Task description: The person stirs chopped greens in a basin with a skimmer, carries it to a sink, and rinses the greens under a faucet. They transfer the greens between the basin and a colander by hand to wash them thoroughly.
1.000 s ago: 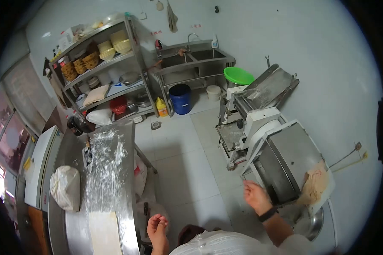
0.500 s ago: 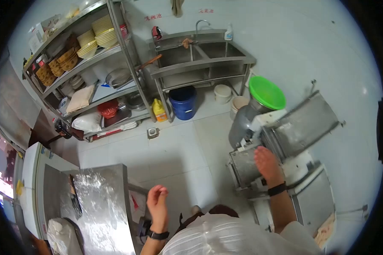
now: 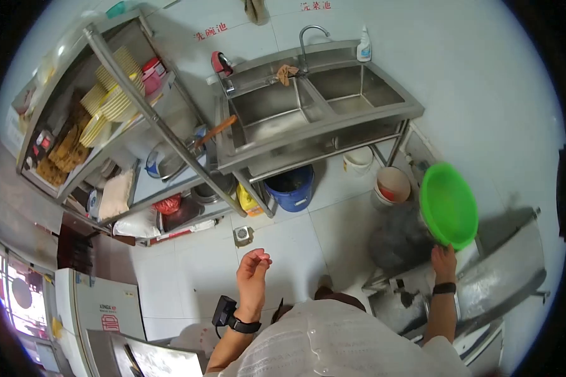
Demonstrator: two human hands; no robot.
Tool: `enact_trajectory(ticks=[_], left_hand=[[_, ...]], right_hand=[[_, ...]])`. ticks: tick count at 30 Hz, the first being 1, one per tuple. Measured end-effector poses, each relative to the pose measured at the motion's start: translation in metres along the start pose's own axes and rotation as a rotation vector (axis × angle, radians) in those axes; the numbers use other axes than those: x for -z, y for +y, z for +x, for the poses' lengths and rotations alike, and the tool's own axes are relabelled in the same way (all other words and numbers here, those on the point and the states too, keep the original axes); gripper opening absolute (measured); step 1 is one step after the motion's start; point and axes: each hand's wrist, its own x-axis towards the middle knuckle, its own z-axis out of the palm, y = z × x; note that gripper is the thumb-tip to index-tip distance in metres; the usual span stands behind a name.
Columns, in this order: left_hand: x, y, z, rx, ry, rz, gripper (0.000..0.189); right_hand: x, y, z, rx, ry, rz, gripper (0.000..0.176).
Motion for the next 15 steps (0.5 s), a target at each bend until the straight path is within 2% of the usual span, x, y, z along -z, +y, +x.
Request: enact_trajectory(ticks=[1, 2, 3, 5, 6, 8, 9, 11, 15], left_hand=[[-0.004, 0.002, 0.023, 0.0, 0.003, 0.004, 0.017], [-0.008, 0.001, 0.043, 0.001, 0.012, -0.002, 0.017], [-0.01, 0.001, 0.064, 0.012, 0.048, 0.014, 0.017], [-0.01, -0.008, 0.105, 0.042, 0.075, 0.011, 0.017], [-0.01, -0.015, 0.125, 0.058, 0.081, 0.016, 0.017], [-0.009, -0.035, 0.166, 0.113, 0.096, 0.029, 0.017], [-0.009, -0.042, 0.189, 0.139, 0.078, 0.005, 0.016], [-0.016, -0.05, 0.242, 0.142, 0.049, 0.005, 0.014], [-0.024, -0.051, 0.354, 0.024, -0.03, -0.056, 0.011]], right_hand=[[-0.005, -0.005, 0.01, -0.018, 0.056, 0.138, 0.031], [0.018, 0.0, 0.029, 0.134, -0.096, -0.257, 0.027], [-0.006, -0.006, 0.022, 0.042, 0.15, 0.053, 0.024], [-0.018, -0.013, 0.021, 0.063, 0.329, -0.145, 0.023], [-0.011, -0.011, 0.028, 0.057, 0.336, -0.161, 0.023], [0.007, -0.011, 0.038, 0.222, 0.388, -0.314, 0.016], [0.002, -0.014, 0.035, 0.22, 0.414, -0.324, 0.016], [-0.021, -0.031, 0.033, 0.291, 0.684, -0.082, 0.015], [-0.055, -0.07, 0.019, 0.473, 0.595, 0.006, 0.014]])
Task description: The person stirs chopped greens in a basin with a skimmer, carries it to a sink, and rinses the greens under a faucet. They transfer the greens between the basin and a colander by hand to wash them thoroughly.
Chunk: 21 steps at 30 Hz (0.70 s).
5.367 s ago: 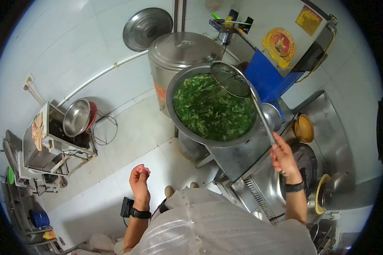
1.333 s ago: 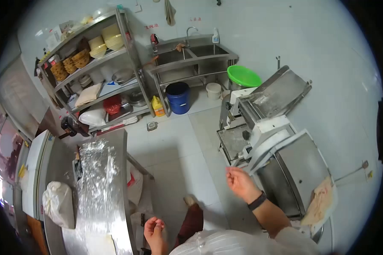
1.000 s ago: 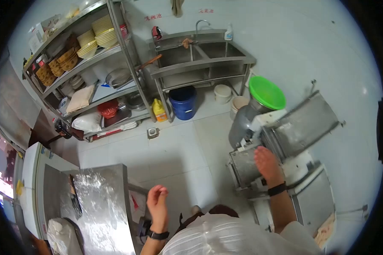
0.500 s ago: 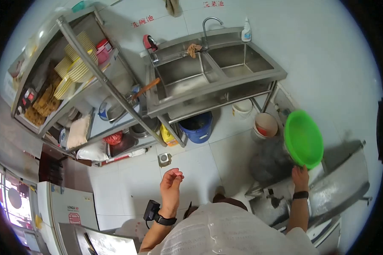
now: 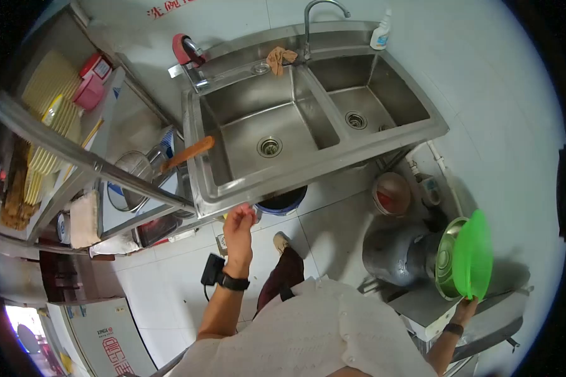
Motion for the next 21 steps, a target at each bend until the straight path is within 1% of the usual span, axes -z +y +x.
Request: enact_trajectory(ticks=[3, 5, 6, 8, 9, 10, 11, 12, 13, 14, 15, 16, 17, 18, 19, 21], left_hand=[[0.003, 0.017, 0.067, -0.016, 0.036, -0.067, 0.013], [0.015, 0.018, 0.107, -0.023, 0.083, -0.071, 0.019], [0.019, 0.02, 0.124, -0.008, 0.087, -0.074, 0.019], [0.022, 0.027, 0.148, -0.006, 0.108, -0.082, 0.031], [0.02, 0.029, 0.157, 0.012, 0.115, -0.086, 0.031], [0.018, 0.033, 0.165, 0.013, 0.111, -0.109, 0.036], [0.018, 0.034, 0.174, 0.008, 0.107, -0.131, 0.042], [0.019, 0.033, 0.182, 0.045, 0.103, -0.176, 0.05], [0.021, 0.03, 0.189, 0.046, 0.113, -0.177, 0.05], [0.023, 0.025, 0.196, 0.081, 0.14, -0.237, 0.051], [0.026, 0.019, 0.202, 0.114, 0.17, -0.298, 0.052], [0.032, 0.008, 0.207, 0.109, 0.192, -0.302, 0.052], [0.04, -0.007, 0.211, 0.077, 0.182, -0.089, 0.05], [0.046, -0.018, 0.214, 0.048, 0.172, 0.124, 0.049], [0.048, -0.025, 0.217, 0.046, 0.201, 0.122, 0.049], [0.047, -0.033, 0.221, -0.011, 0.172, 0.445, 0.04]], right_hand=[[-0.051, -0.018, -0.03, 0.117, -0.056, -0.013, 0.015], [-0.085, -0.023, -0.054, 0.191, -0.09, -0.012, 0.015], [-0.131, -0.015, -0.082, 0.212, -0.196, -0.045, 0.016], [-0.174, -0.008, -0.085, 0.096, -0.379, -0.011, 0.018], [-0.204, 0.003, -0.089, 0.023, -0.474, -0.009, 0.021], [-0.271, 0.033, -0.175, 0.725, -0.537, -0.632, 0.024], [-0.318, 0.047, -0.193, 0.379, -0.556, -0.41, 0.025], [-0.357, 0.06, -0.199, 0.034, -0.559, -0.183, 0.027], [-0.387, 0.08, -0.195, -0.011, -0.751, -0.333, 0.025], [-0.423, 0.107, -0.211, -0.006, -0.983, -0.286, 0.022], [-0.47, 0.128, -0.255, -0.078, -0.983, -0.292, 0.022], [-0.496, 0.162, -0.254, -0.069, -1.089, -0.365, 0.026], [-0.52, 0.194, -0.266, -0.093, -1.104, -0.403, 0.027], [-0.544, 0.226, -0.28, -0.153, -1.07, -0.54, 0.029], [-0.563, 0.256, -0.296, -0.214, -1.174, -0.549, 0.03], [-0.591, 0.318, -0.306, -0.303, -1.245, -0.69, 0.026]])
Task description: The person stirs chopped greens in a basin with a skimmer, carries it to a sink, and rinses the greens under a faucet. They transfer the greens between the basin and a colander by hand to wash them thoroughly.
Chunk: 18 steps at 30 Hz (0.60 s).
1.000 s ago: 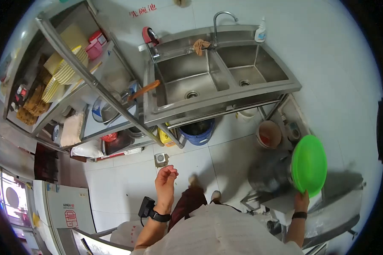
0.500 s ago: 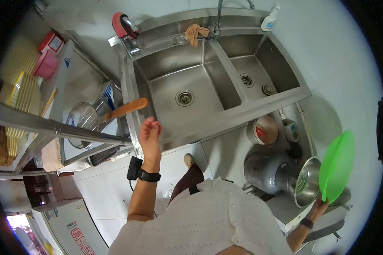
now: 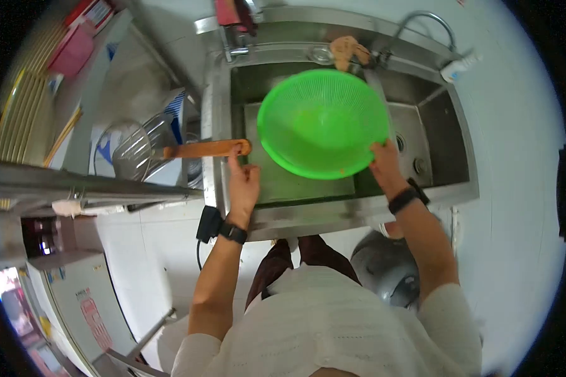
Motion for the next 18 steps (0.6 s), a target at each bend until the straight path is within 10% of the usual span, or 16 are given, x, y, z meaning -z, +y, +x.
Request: enact_trajectory(ticks=[6, 12, 13, 14, 18], left_hand=[[0.014, 0.041, -0.005, -0.117, 0.077, 0.533, 0.043], [0.064, 0.022, -0.109, -0.108, 0.252, 0.369, 0.028], [0.073, 0.024, -0.142, -0.033, 0.312, 0.316, 0.027], [0.081, 0.026, -0.175, 0.038, 0.389, 0.263, 0.026], [0.112, 0.03, -0.32, 0.309, 0.852, 0.065, 0.02]], right_hand=[[-0.022, 0.098, 0.102, -0.293, -0.166, -0.202, 0.031], [0.009, 0.097, 0.112, -0.425, -0.188, -0.517, 0.081], [0.0, 0.1, 0.115, -0.225, -0.078, -0.409, 0.026], [0.005, 0.105, 0.131, -0.016, -0.285, -0.358, 0.012], [-0.136, 0.03, -0.065, 0.469, -0.564, -0.324, 0.025]])
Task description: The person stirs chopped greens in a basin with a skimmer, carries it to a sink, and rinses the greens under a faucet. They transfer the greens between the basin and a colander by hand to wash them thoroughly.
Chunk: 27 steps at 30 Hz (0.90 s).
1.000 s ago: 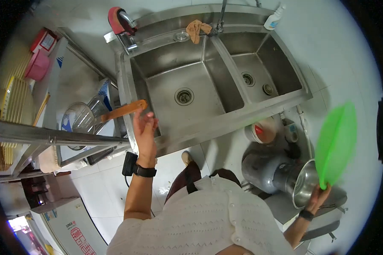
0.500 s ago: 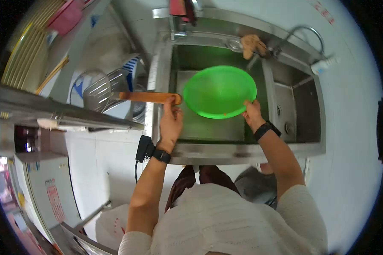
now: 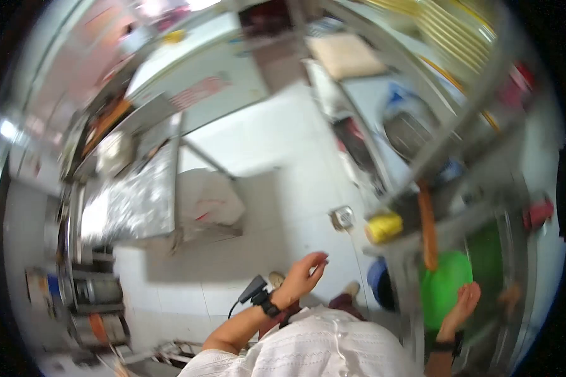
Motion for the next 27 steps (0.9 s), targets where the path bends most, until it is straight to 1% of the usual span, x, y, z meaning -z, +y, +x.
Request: enact_trajectory(ticks=[1, 2, 3, 4, 5, 6, 7, 8, 9, 10, 11, 12, 14, 15, 16, 18, 19, 21, 22, 23, 24, 25, 27], left_hand=[[0.027, -0.019, -0.018, 0.047, 0.131, -0.049, 0.019], [0.051, -0.045, -0.038, 0.088, 0.25, -0.108, 0.018], [0.072, -0.072, -0.058, 0.117, 0.385, -0.286, 0.018], [0.088, -0.088, -0.067, 0.138, 0.501, -0.301, 0.018], [0.119, -0.1, -0.088, 0.146, 0.61, -0.324, 0.018], [0.151, -0.11, -0.114, 0.146, 0.678, -0.367, 0.018], [0.182, -0.113, -0.135, 0.154, 0.744, -0.394, 0.019], [0.206, -0.132, -0.156, 0.176, 0.801, -0.361, 0.019], [0.232, -0.146, -0.175, 0.169, 0.86, -0.379, 0.019], [0.257, -0.161, -0.191, 0.169, 0.937, -0.391, 0.019], [0.278, -0.172, -0.203, 0.192, 1.029, -0.414, 0.018], [0.301, -0.18, -0.217, 0.224, 1.116, -0.439, 0.018], [0.346, -0.2, -0.235, 0.225, 1.201, -0.434, 0.018], [0.362, -0.209, -0.244, 0.234, 1.251, -0.425, 0.019], [0.378, -0.215, -0.253, 0.26, 1.319, -0.43, 0.019], [0.416, -0.229, -0.265, 0.245, 1.357, -0.433, 0.019], [0.434, -0.236, -0.271, 0.253, 1.398, -0.392, 0.019], [0.455, -0.242, -0.287, 0.32, 1.484, -0.379, 0.019], [0.47, -0.241, -0.297, 0.354, 1.524, -0.353, 0.019], [0.496, -0.245, -0.308, 0.361, 1.566, -0.295, 0.02], [0.508, -0.25, -0.321, 0.387, 1.603, -0.282, 0.02], [0.518, -0.257, -0.337, 0.365, 1.719, -0.291, 0.019], [0.543, -0.268, -0.372, 0.323, 1.917, -0.321, 0.019]], right_hand=[[-0.02, -0.008, -0.011, 0.172, -0.348, -0.115, 0.015], [-0.064, -0.025, -0.033, 0.164, -0.502, -0.03, 0.013], [-0.105, -0.046, -0.07, 0.154, -0.652, 0.045, 0.011], [-0.148, -0.049, -0.089, 0.059, -0.791, 0.07, 0.009], [-0.187, -0.064, -0.125, -0.024, -0.922, 0.085, 0.007], [-0.22, -0.077, -0.166, -0.047, -0.98, 0.114, 0.005], [-0.25, -0.086, -0.2, -0.001, -1.113, 0.111, 0.005], [-0.278, -0.093, -0.233, 0.014, -1.214, 0.077, 0.006], [-0.305, -0.091, -0.268, 0.006, -1.31, 0.162, 0.006], [-0.329, -0.107, -0.305, 0.014, -1.408, 0.145, 0.006], [-0.355, -0.111, -0.335, -0.022, -1.478, 0.105, 0.005], [-0.375, -0.129, -0.368, 0.002, -1.513, 0.117, 0.005], [-0.403, -0.168, -0.424, -0.002, -1.754, 0.124, 0.013], [-0.421, -0.175, -0.443, -0.024, -1.81, 0.121, 0.02], [-0.44, -0.184, -0.464, -0.025, -1.882, 0.109, 0.02], [-0.479, -0.204, -0.516, 0.049, -1.815, 0.218, 0.005], [-0.499, -0.215, -0.544, 0.04, -1.882, 0.201, 0.005], [-0.535, -0.243, -0.599, 0.138, -1.991, 0.239, 0.006], [-0.549, -0.25, -0.629, 0.121, -2.048, 0.214, 0.006], [-0.568, -0.258, -0.671, 0.064, -2.142, 0.27, 0.007], [-0.58, -0.265, -0.709, -0.003, -2.23, 0.312, 0.008], [-0.587, -0.275, -0.747, -0.022, -2.271, 0.312, 0.008], [-0.594, -0.296, -0.824, -0.079, -2.557, 0.245, 0.009]])
